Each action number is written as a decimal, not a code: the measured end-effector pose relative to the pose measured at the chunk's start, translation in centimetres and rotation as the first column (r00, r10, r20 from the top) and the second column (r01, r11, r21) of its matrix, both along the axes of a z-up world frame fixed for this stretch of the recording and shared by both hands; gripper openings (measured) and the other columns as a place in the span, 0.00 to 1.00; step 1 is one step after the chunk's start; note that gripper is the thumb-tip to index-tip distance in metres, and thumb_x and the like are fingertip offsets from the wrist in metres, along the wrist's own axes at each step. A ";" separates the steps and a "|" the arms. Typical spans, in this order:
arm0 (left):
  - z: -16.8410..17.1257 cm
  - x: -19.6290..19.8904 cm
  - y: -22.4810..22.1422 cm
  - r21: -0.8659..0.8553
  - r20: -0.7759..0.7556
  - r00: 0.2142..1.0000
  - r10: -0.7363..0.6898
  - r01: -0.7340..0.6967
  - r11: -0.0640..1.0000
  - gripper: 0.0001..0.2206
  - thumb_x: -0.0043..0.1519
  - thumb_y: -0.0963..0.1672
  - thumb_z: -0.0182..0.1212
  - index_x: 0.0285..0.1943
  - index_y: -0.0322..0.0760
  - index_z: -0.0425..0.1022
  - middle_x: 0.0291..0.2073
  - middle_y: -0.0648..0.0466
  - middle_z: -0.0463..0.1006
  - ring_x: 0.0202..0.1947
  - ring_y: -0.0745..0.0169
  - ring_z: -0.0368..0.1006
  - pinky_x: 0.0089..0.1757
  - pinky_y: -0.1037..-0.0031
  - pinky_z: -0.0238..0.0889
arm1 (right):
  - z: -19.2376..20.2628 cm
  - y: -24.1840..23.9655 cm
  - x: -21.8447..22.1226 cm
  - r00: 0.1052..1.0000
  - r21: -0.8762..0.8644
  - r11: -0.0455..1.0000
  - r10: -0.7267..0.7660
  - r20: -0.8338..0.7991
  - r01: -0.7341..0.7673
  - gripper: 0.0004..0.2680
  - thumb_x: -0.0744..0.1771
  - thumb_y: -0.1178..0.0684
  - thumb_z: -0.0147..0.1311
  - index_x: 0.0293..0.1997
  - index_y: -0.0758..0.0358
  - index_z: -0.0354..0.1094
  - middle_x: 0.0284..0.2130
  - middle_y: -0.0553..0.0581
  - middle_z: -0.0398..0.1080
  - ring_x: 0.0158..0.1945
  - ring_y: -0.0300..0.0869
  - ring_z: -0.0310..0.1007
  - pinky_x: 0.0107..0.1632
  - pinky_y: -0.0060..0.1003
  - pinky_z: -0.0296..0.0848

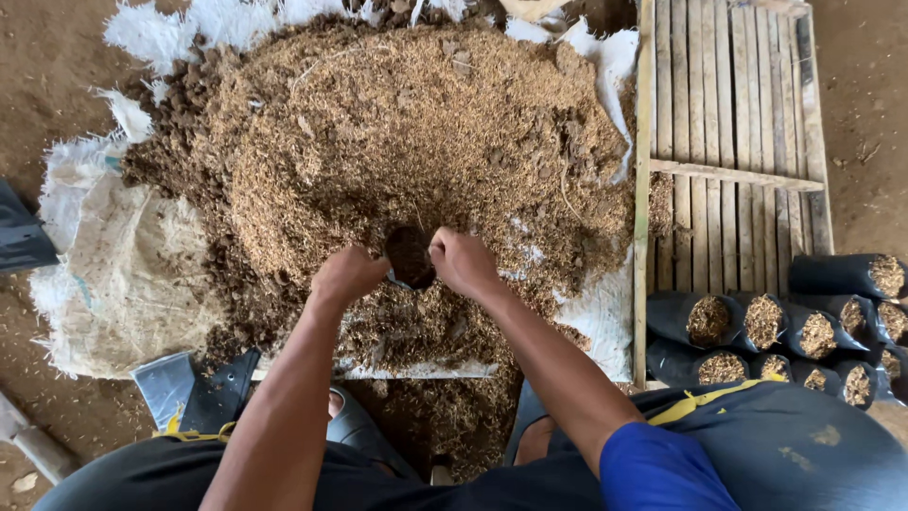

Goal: The person mixes soil, husks, and compost on a plastic sheet and then fills small black planting bags with the mixture by hand.

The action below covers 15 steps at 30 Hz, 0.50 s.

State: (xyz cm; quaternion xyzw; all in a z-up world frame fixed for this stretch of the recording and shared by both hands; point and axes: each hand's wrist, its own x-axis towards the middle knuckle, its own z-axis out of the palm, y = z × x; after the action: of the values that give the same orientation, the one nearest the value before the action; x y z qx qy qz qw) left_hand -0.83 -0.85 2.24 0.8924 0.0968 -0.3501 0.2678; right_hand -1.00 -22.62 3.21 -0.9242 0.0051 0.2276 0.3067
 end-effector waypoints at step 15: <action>-3.1 1.1 -0.4 0.139 0.009 0.991 -0.134 0.131 0.982 0.20 0.59 0.52 0.55 0.50 0.38 0.85 0.43 0.41 0.85 0.52 0.42 0.80 0.49 0.51 0.74 | 0.8 -0.1 -0.4 0.974 0.015 0.996 0.085 0.209 -0.090 0.09 0.69 0.50 0.49 0.29 0.57 0.69 0.23 0.61 0.72 0.30 0.54 0.77 0.35 0.42 0.74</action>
State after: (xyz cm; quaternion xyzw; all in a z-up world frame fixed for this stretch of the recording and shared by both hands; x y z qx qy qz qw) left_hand 0.30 -1.25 -0.85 0.9164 0.0588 -0.3515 0.1822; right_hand -1.38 -22.71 3.99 -0.9384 -0.0704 0.1431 0.3066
